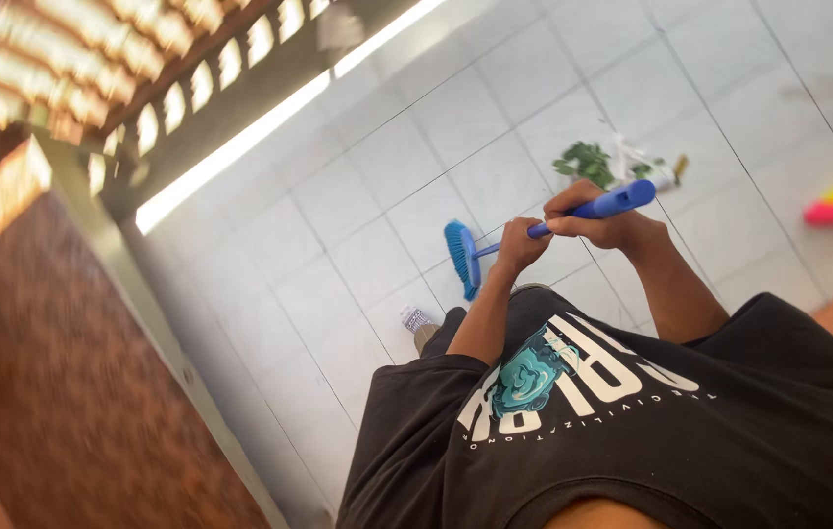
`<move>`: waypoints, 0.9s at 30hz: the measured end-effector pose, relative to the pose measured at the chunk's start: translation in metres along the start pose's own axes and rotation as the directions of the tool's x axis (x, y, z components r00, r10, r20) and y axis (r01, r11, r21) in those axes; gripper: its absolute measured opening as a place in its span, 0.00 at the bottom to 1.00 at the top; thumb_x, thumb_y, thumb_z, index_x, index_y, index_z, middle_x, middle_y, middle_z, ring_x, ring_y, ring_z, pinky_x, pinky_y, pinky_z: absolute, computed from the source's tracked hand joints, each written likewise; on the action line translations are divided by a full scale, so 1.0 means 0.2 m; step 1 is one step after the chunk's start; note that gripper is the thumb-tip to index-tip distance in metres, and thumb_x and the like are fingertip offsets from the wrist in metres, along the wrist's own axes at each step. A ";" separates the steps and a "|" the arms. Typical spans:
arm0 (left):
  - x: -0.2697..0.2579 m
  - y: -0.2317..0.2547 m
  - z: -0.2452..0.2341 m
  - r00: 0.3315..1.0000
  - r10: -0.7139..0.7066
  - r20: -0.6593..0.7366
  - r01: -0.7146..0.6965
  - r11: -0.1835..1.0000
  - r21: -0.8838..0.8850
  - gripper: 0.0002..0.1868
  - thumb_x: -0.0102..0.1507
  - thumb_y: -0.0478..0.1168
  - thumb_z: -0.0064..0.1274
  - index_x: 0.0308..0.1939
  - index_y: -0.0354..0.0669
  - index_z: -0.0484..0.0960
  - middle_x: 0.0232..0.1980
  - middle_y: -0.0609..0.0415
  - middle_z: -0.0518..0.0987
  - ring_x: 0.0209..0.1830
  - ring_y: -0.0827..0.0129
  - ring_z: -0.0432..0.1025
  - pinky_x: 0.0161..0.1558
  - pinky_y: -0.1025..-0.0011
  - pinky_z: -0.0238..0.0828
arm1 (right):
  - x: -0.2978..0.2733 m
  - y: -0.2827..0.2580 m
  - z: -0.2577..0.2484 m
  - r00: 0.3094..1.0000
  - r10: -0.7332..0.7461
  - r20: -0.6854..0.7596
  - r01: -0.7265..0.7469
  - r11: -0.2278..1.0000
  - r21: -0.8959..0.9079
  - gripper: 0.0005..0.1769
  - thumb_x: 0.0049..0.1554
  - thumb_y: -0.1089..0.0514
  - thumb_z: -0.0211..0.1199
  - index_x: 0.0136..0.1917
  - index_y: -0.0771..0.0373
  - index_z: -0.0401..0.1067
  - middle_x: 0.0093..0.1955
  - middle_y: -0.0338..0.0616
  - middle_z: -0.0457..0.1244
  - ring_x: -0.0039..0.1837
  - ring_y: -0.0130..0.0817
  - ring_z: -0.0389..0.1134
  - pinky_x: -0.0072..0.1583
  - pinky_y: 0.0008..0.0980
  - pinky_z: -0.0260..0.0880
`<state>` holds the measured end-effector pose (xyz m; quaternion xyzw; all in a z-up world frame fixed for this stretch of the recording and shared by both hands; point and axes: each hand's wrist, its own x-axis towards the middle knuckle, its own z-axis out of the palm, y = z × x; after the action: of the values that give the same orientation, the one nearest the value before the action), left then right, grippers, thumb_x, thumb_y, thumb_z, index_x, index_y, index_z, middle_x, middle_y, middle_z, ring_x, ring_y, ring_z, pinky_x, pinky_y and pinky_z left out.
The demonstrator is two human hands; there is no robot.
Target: The person sweeps leaves and paper debris across a tiled floor using a broom.
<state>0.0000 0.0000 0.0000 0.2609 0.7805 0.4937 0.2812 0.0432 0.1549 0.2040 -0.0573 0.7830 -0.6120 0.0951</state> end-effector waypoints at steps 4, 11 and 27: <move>0.04 0.13 -0.07 0.962 0.146 0.231 -0.128 0.988 -0.091 0.12 0.53 0.45 0.58 0.33 0.41 0.84 0.25 0.41 0.79 0.24 0.48 0.76 0.31 0.58 0.71 | -0.08 -0.31 0.11 0.810 -0.477 -0.341 0.337 0.854 -0.396 0.10 0.57 0.60 0.62 0.40 0.71 0.70 0.36 0.52 0.61 0.40 0.42 0.61 0.44 0.36 0.59; 0.10 -0.06 -0.59 0.874 0.302 0.382 -0.300 0.952 -0.067 0.12 0.55 0.44 0.56 0.32 0.36 0.81 0.33 0.40 0.83 0.34 0.45 0.78 0.37 0.56 0.73 | 0.38 -0.55 0.39 0.934 -0.243 -0.261 0.182 0.954 -0.238 0.09 0.57 0.57 0.64 0.40 0.66 0.76 0.33 0.48 0.67 0.35 0.40 0.65 0.43 0.34 0.65; 0.24 -0.35 -1.44 0.980 -0.196 -0.031 0.183 0.834 0.521 0.11 0.54 0.47 0.66 0.34 0.49 0.84 0.54 0.48 0.70 0.63 0.48 0.57 0.53 0.31 0.51 | 0.98 -0.24 0.74 0.934 -0.067 -0.350 0.140 0.972 0.188 0.18 0.54 0.64 0.63 0.29 0.65 0.56 0.28 0.43 0.54 0.32 0.31 0.54 0.40 0.34 0.57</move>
<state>-0.2437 -0.1735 0.0299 0.2545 0.9034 0.2305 0.2567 -0.1174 -0.0371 0.2014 0.0185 0.7144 -0.6960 -0.0692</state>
